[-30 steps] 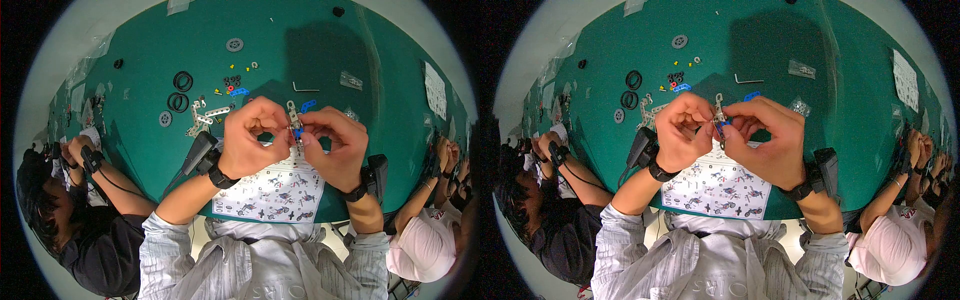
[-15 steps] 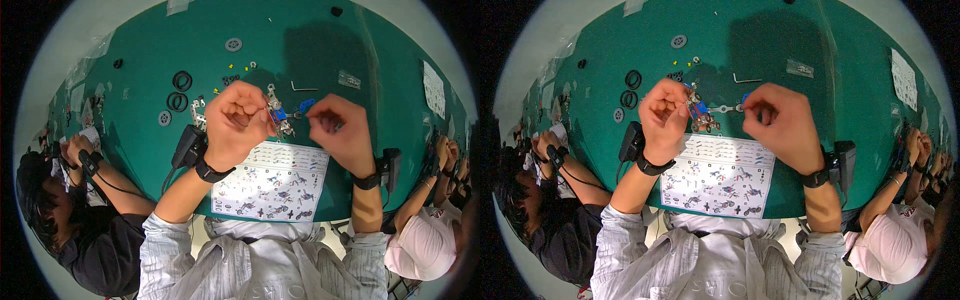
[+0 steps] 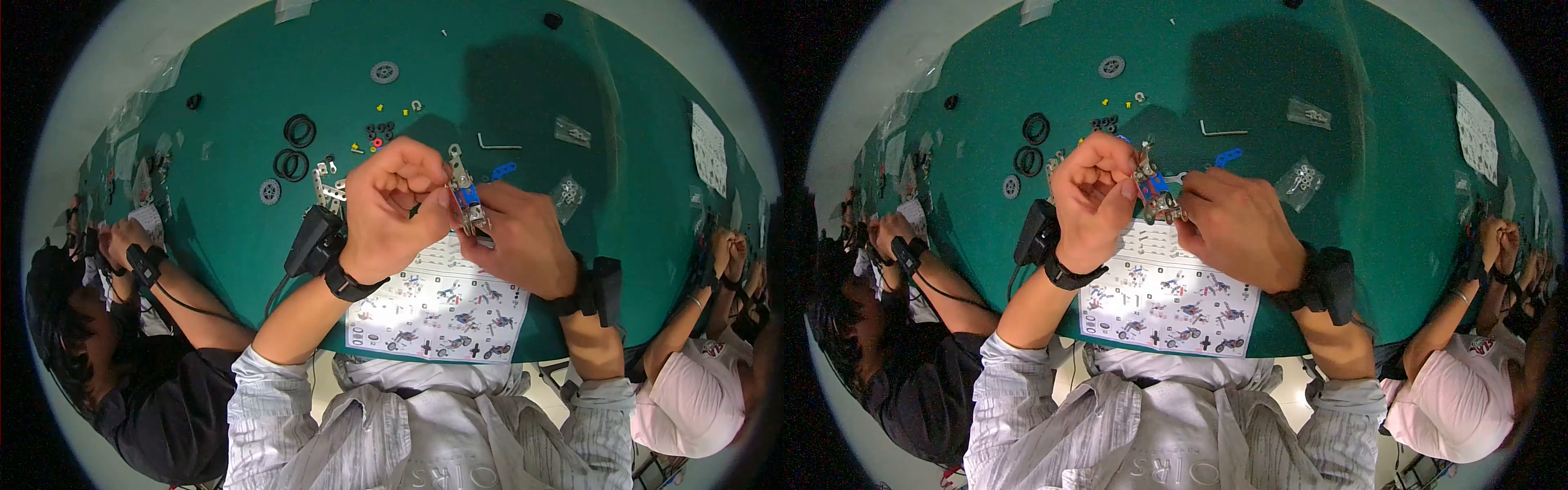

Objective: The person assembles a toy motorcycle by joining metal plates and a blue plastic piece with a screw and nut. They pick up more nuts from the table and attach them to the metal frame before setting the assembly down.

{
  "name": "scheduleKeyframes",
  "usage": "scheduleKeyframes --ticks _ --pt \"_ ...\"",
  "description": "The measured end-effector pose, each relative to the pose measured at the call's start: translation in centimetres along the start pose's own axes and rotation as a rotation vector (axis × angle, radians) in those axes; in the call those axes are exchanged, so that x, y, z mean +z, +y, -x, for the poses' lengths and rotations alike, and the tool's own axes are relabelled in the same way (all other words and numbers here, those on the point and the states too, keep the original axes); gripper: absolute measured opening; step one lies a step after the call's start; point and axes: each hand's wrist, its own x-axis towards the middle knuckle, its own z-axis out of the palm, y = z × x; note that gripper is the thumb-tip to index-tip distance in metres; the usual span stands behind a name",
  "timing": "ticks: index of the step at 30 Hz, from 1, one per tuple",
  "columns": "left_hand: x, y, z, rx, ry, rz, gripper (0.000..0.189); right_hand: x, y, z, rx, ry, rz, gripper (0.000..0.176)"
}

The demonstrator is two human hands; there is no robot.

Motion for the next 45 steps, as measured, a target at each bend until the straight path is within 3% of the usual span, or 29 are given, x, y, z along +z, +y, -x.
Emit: scheduleKeyframes --ticks 17,20,23,27,37,45 --pt "0.2 0.3 0.1 -0.032 0.012 -0.051 0.020 -1.2 0.9 0.2 0.017 0.056 0.061 0.011" --pt "0.1 0.1 0.1 -0.017 0.005 -0.065 0.021 -2.6 0.4 0.3 0.097 0.443 -0.189 0.017" --pt "0.5 0.1 0.1 -0.029 0.042 -0.015 0.022 -3.9 0.1 1.0 0.016 0.634 -0.286 0.025" --pt "0.9 0.0 0.8 -0.052 0.007 -0.114 0.024 -3.4 -1.4 1.1 -0.022 0.507 -0.467 0.022" --pt "1.6 -0.5 1.1 0.129 0.027 -0.365 0.024 -2.7 -2.4 0.7 -0.033 0.500 -0.212 0.023" --pt "1.7 -0.4 1.2 0.203 0.063 -0.400 0.025 -2.3 -2.8 0.8 0.001 0.504 -0.237 0.024"
